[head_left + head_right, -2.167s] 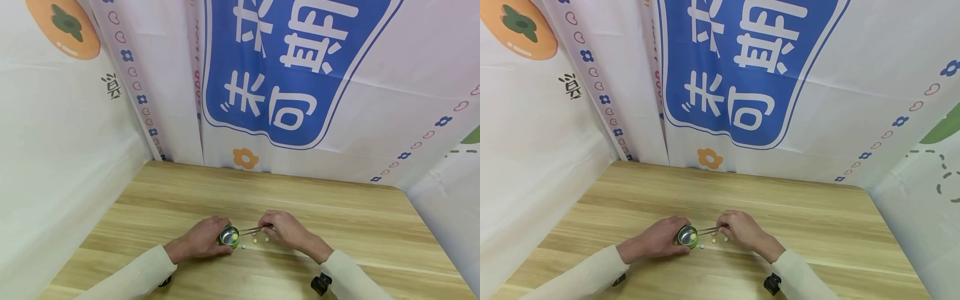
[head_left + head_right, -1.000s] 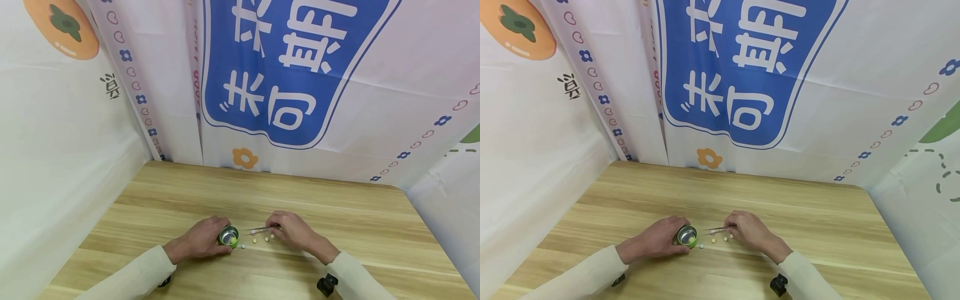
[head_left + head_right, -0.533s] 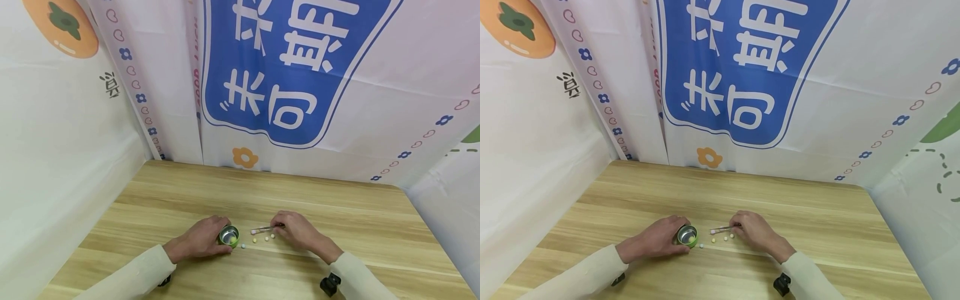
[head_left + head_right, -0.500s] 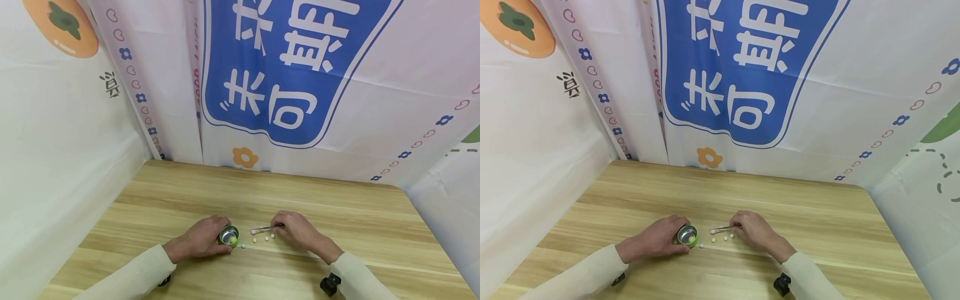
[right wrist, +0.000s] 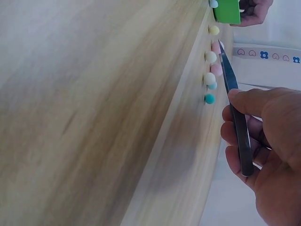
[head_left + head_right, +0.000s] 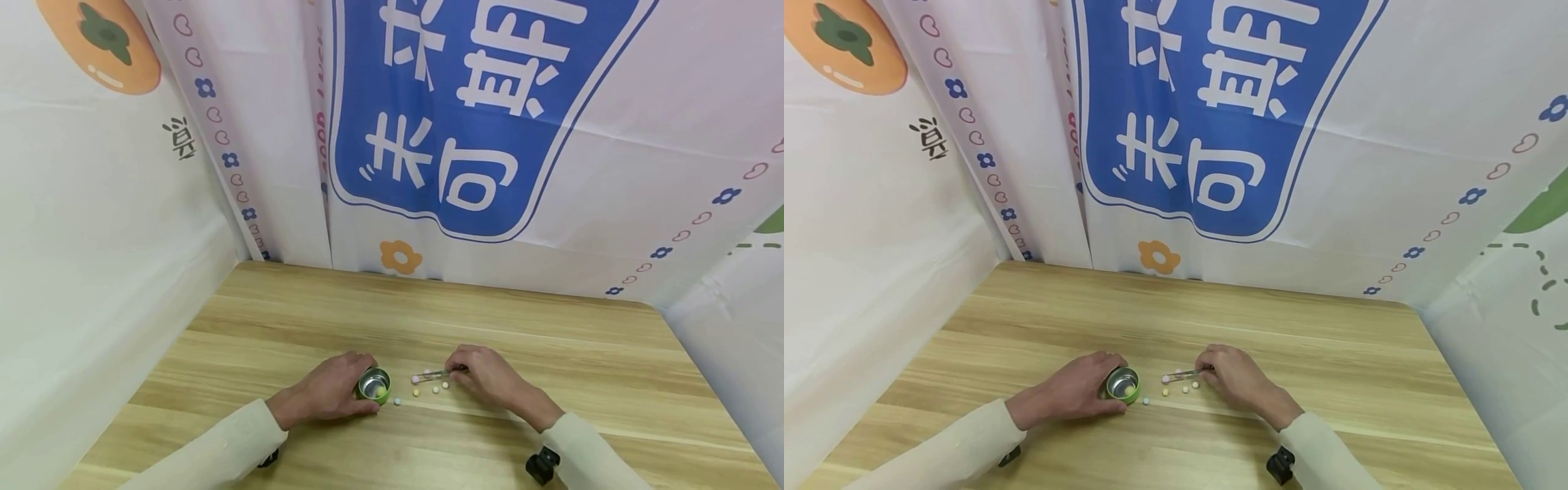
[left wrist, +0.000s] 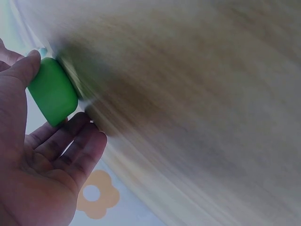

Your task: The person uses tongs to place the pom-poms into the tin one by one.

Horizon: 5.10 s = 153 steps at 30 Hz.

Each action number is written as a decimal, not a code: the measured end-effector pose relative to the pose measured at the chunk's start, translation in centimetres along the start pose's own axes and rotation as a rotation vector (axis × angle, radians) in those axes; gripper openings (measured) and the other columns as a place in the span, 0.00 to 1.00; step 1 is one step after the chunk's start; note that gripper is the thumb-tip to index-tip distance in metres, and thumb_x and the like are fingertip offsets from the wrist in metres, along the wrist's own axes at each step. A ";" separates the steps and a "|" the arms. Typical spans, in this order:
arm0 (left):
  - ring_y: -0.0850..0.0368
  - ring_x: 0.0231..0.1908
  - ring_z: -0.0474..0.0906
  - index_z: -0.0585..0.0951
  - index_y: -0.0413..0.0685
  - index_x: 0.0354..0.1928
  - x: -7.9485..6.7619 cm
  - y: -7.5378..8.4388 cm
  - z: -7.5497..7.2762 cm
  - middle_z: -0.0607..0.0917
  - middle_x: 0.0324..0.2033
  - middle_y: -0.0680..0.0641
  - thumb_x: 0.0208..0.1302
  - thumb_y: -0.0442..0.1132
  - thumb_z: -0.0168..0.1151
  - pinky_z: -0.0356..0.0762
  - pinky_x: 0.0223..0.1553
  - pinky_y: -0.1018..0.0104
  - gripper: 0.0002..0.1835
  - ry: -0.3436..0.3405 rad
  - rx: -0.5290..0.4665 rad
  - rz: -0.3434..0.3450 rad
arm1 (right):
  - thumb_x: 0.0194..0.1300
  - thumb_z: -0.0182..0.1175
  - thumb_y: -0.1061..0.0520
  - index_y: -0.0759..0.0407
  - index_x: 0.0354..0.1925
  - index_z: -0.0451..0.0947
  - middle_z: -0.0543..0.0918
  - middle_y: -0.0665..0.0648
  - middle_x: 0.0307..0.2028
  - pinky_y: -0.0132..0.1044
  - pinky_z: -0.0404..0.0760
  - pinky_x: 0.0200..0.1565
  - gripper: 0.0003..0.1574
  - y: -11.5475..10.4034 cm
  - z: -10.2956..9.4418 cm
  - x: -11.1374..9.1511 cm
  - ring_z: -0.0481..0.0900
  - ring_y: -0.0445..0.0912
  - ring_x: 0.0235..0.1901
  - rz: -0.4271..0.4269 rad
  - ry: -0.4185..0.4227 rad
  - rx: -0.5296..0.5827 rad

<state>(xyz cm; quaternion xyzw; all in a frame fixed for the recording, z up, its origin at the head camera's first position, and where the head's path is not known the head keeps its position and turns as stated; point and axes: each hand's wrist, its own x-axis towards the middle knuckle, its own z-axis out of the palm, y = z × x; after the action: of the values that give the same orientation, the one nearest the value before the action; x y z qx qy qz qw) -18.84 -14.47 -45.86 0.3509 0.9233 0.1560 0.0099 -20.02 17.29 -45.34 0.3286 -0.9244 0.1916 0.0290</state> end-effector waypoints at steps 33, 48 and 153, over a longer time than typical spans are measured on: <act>0.64 0.39 0.76 0.76 0.50 0.49 0.1 -0.1 0.0 0.81 0.39 0.55 0.53 0.60 0.72 0.76 0.38 0.69 0.29 -0.012 -0.010 0.002 | 0.64 0.66 0.57 0.51 0.38 0.84 0.84 0.45 0.35 0.32 0.78 0.37 0.03 -1.0 -0.7 0.6 0.78 0.34 0.34 -0.010 0.023 0.022; 0.63 0.39 0.77 0.76 0.50 0.50 0.0 0.0 0.0 0.81 0.41 0.54 0.54 0.60 0.72 0.76 0.37 0.70 0.29 -0.004 -0.009 0.008 | 0.64 0.65 0.58 0.52 0.40 0.85 0.84 0.45 0.36 0.30 0.78 0.36 0.05 -2.5 -1.2 1.4 0.78 0.34 0.34 -0.042 0.002 0.070; 0.63 0.39 0.77 0.74 0.51 0.52 -0.1 0.1 0.0 0.80 0.41 0.53 0.55 0.62 0.70 0.77 0.38 0.67 0.31 -0.015 0.020 -0.004 | 0.65 0.64 0.57 0.51 0.41 0.85 0.86 0.47 0.44 0.38 0.81 0.48 0.05 -2.6 0.6 0.0 0.83 0.41 0.44 -0.065 -0.061 0.035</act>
<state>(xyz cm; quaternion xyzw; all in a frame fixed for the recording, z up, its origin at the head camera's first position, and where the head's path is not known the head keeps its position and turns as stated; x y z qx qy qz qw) -18.66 -14.50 -45.86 0.3503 0.9254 0.1439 0.0134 -18.40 15.22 -45.03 0.3647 -0.9102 0.1964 0.0014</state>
